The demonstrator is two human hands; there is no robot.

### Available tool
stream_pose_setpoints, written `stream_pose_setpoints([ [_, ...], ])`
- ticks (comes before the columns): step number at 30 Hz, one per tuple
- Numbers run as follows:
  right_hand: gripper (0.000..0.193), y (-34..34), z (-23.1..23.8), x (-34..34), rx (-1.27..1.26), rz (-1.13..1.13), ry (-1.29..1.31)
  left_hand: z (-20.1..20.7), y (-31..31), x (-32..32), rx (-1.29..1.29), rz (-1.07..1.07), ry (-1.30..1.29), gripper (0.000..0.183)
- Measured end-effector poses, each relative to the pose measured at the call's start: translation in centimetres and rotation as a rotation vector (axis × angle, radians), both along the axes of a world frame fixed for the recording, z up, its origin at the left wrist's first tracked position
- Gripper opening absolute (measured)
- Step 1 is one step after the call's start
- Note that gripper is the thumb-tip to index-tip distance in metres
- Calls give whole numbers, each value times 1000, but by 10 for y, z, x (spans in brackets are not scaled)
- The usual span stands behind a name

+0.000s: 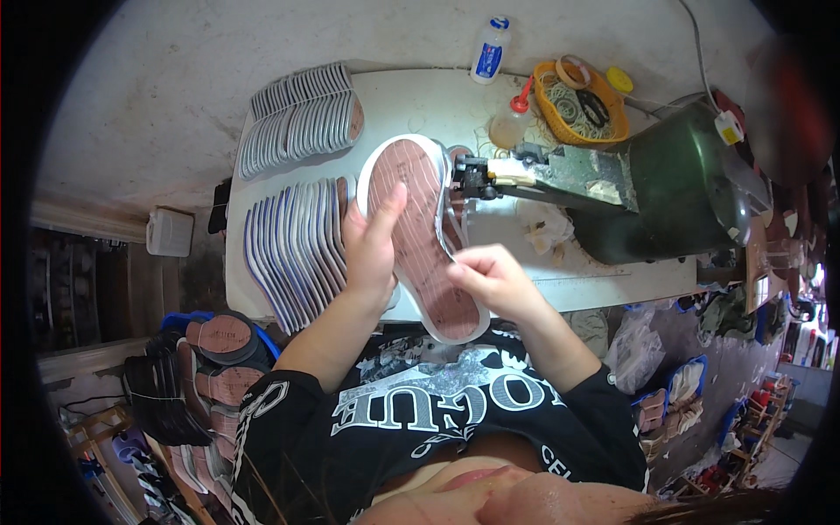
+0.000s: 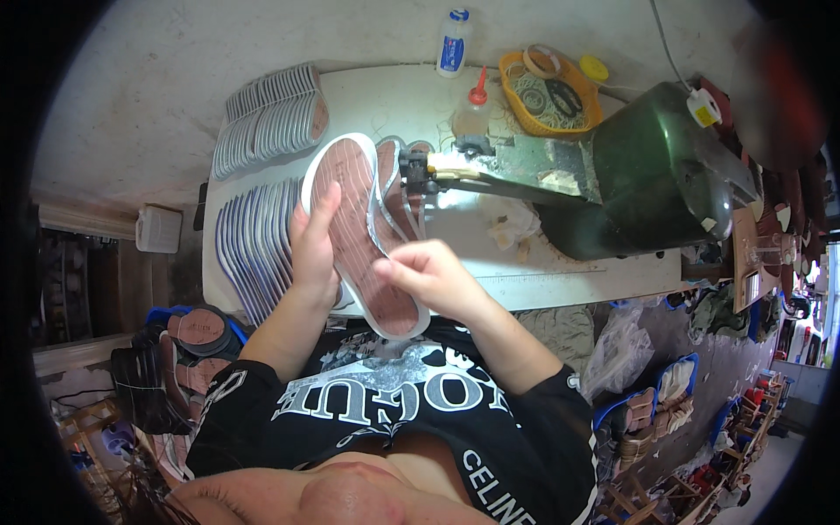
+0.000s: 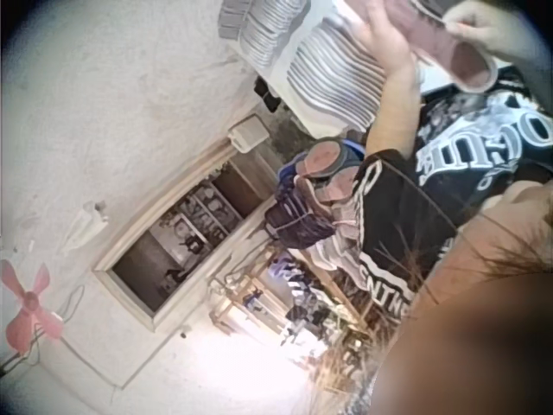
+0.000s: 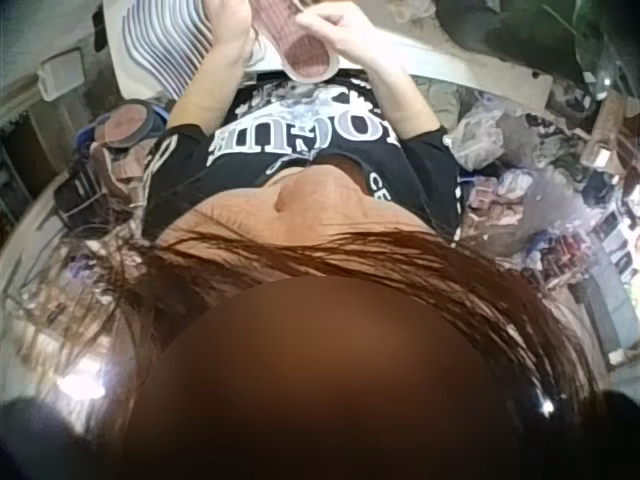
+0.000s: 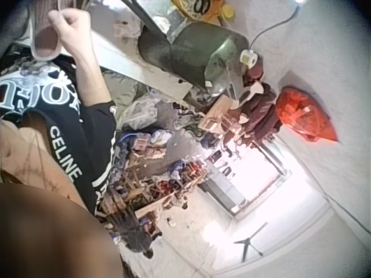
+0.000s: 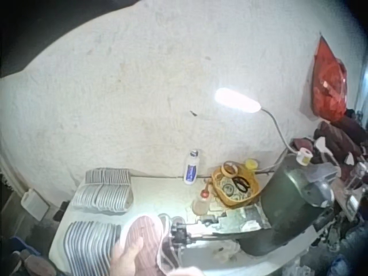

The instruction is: Organizing and inspecting stacks of shoe insoles/soles at a workstation in a factory.

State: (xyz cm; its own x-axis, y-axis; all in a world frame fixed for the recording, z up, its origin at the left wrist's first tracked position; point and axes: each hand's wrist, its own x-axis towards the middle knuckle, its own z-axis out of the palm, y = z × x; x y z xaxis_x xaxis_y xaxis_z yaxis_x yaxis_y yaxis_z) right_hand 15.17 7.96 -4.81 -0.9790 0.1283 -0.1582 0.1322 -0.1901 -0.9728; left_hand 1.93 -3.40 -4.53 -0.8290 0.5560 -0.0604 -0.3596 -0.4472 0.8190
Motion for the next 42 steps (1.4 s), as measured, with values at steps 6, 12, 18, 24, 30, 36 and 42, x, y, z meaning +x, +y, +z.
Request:
stream_pose_setpoints([
  [6,33,-5,-1,33,-372,69,-74,5,32,-27,21,-23,-88,30],
  [12,33,4,0,33,-375,-159,-32,-8,70,-44,-127,-139,65,34],
  [18,35,6,6,35,-357,-285,-3,-14,101,-40,-132,-216,147,30],
  [24,33,10,-1,25,-422,-457,83,-10,120,-52,-273,-273,178,32],
  [30,36,16,2,-2,-472,-515,80,-7,130,-100,-553,-412,479,53],
  [36,35,22,8,-21,-518,-530,67,48,137,-126,-503,-695,1748,54],
  [42,39,25,15,-37,-489,-560,38,56,161,-131,-567,-1334,1538,39],
])
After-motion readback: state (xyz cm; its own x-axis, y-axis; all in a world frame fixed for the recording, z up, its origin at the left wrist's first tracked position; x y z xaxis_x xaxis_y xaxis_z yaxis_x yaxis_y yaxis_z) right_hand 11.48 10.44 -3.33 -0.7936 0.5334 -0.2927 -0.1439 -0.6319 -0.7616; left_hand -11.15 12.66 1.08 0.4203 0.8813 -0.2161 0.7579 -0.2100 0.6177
